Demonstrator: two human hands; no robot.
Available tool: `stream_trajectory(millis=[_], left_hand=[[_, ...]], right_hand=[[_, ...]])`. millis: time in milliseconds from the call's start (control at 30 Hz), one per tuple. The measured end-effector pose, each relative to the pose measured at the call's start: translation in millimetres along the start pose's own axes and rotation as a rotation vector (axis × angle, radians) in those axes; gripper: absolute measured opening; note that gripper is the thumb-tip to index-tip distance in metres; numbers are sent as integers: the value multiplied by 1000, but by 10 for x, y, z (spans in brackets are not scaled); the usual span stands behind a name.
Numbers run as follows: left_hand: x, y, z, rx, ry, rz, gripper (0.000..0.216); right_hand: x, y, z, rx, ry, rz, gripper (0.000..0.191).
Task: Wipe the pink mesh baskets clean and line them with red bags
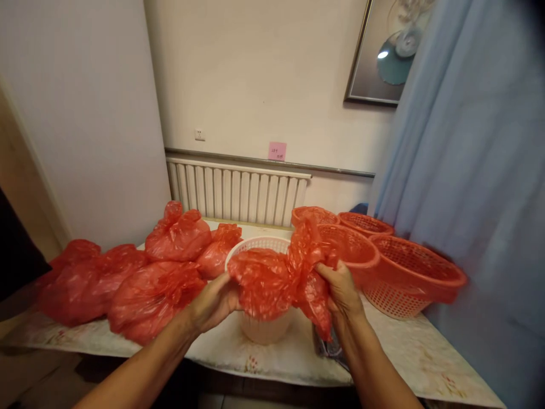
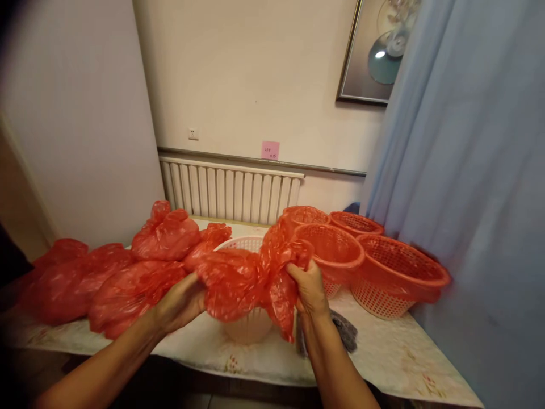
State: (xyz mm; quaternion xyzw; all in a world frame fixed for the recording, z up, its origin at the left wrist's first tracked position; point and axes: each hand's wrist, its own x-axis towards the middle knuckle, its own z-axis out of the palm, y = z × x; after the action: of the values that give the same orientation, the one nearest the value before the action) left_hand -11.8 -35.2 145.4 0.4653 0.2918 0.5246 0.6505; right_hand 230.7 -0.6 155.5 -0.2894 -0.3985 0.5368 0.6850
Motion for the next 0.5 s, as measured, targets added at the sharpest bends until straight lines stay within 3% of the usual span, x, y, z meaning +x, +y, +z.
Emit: stream_trajectory(millis=[67, 133, 300, 433, 500], left_hand=[[11, 20, 14, -54, -108, -24, 54], [44, -1, 71, -62, -99, 0, 58], [232, -76, 162, 8, 200, 69, 39], [391, 101, -134, 5, 518, 257, 27], [446, 213, -309, 30, 585, 305, 28]], right_hand=[[46, 17, -23, -75, 65, -79, 39], [43, 66, 9, -181, 75, -130, 38], [70, 117, 29, -354, 56, -142, 32], [301, -47, -322, -115, 253, -214, 32], [399, -109, -532, -69, 248, -226, 29]])
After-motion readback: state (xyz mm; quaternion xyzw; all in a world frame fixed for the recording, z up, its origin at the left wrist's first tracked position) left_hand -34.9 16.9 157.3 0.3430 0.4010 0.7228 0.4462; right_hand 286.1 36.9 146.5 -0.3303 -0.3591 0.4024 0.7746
